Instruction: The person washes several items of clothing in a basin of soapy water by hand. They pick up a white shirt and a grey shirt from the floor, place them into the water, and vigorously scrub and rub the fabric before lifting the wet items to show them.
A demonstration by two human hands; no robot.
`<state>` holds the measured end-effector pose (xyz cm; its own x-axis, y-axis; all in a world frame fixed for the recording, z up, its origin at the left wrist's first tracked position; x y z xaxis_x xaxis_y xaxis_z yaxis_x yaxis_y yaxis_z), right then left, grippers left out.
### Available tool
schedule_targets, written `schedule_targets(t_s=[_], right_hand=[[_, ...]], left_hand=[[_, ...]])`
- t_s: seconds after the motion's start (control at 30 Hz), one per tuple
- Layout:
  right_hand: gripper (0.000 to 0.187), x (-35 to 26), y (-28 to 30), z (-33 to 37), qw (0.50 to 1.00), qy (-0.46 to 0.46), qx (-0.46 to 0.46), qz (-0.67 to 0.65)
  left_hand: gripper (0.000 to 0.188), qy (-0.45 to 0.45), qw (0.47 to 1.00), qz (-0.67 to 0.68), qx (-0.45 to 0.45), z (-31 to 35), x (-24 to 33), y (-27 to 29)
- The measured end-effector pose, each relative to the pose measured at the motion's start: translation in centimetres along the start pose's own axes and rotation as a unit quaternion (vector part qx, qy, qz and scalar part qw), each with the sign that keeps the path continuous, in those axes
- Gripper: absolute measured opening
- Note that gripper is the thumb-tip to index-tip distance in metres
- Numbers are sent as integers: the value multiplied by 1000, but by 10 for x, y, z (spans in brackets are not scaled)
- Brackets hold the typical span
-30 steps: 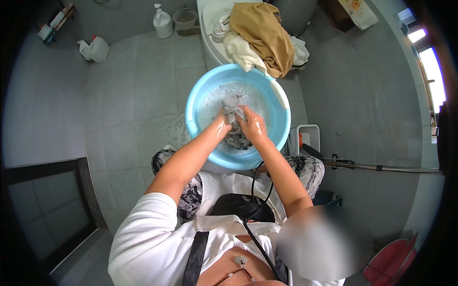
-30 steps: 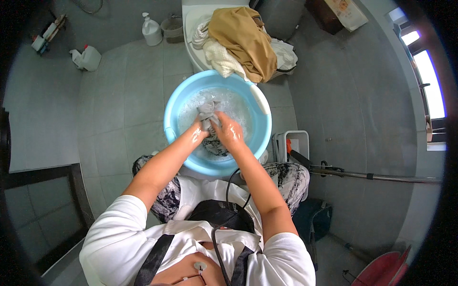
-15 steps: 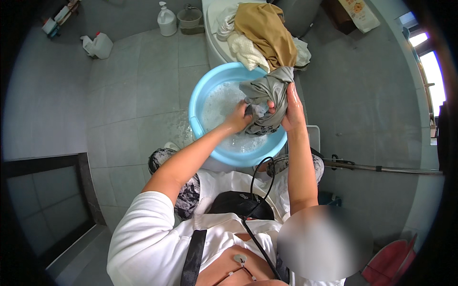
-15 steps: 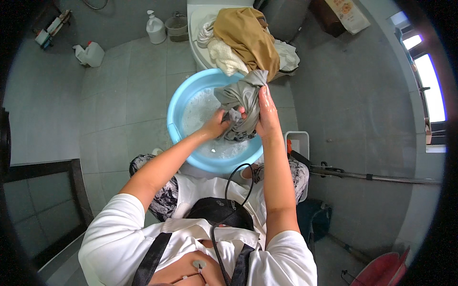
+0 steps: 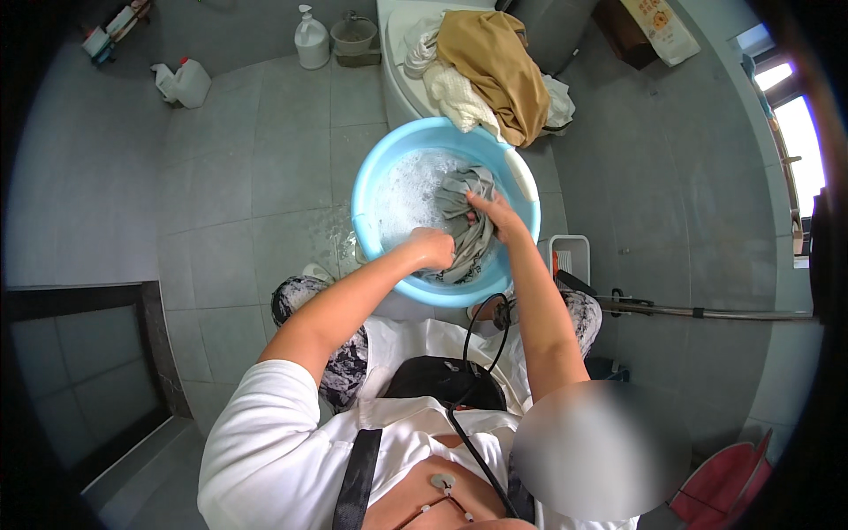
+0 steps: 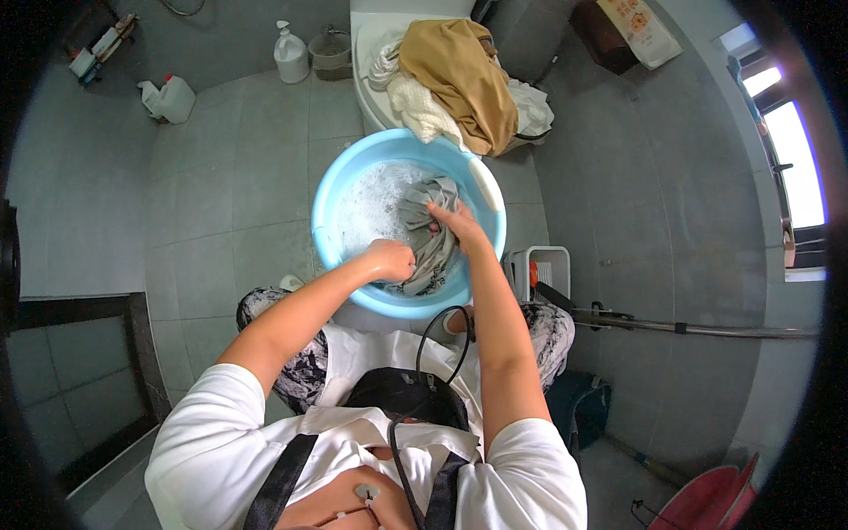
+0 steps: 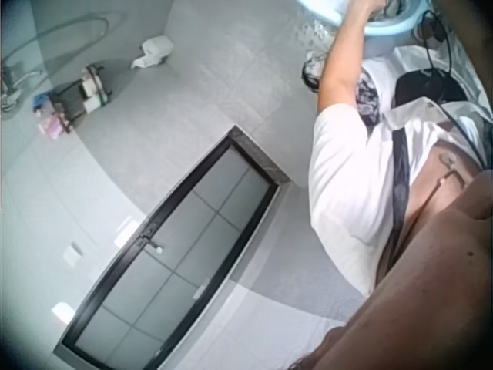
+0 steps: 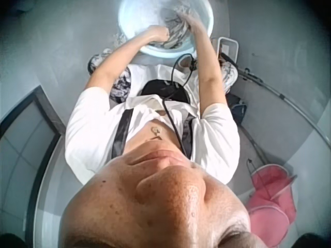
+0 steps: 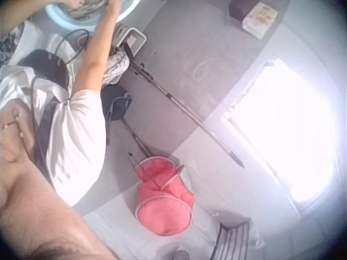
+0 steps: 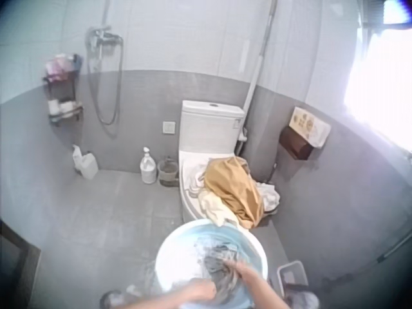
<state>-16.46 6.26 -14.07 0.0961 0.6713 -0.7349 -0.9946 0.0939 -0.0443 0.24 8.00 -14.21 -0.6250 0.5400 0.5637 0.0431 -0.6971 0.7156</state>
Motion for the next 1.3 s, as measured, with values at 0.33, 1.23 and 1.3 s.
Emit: schedule_targets(t_s=[0.33, 1.23, 1.3], right_hand=[[42, 40, -24, -36, 765, -34, 98, 636], [30, -15, -112, 80, 934, 272, 156, 173], [30, -13, -110, 62, 929, 258, 195, 181]], left_hand=[[22, -40, 953, 197, 226, -22, -30, -5], [30, -2, 408, 894, 187, 2, -32, 38], [29, 43, 384, 884, 262, -1, -22, 35]])
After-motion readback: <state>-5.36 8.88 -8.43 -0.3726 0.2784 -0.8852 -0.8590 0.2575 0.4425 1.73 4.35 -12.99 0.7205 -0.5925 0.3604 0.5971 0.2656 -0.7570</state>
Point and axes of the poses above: each hand's wrist, its own z-axis away from the middle knuckle, its own y-axis out of the back of the hand, x = y × z, the point moved 1 cm from there along -z, towards the middle knuckle, and after that the axes turned 6 degrees about -y, right-handed, at the moved point
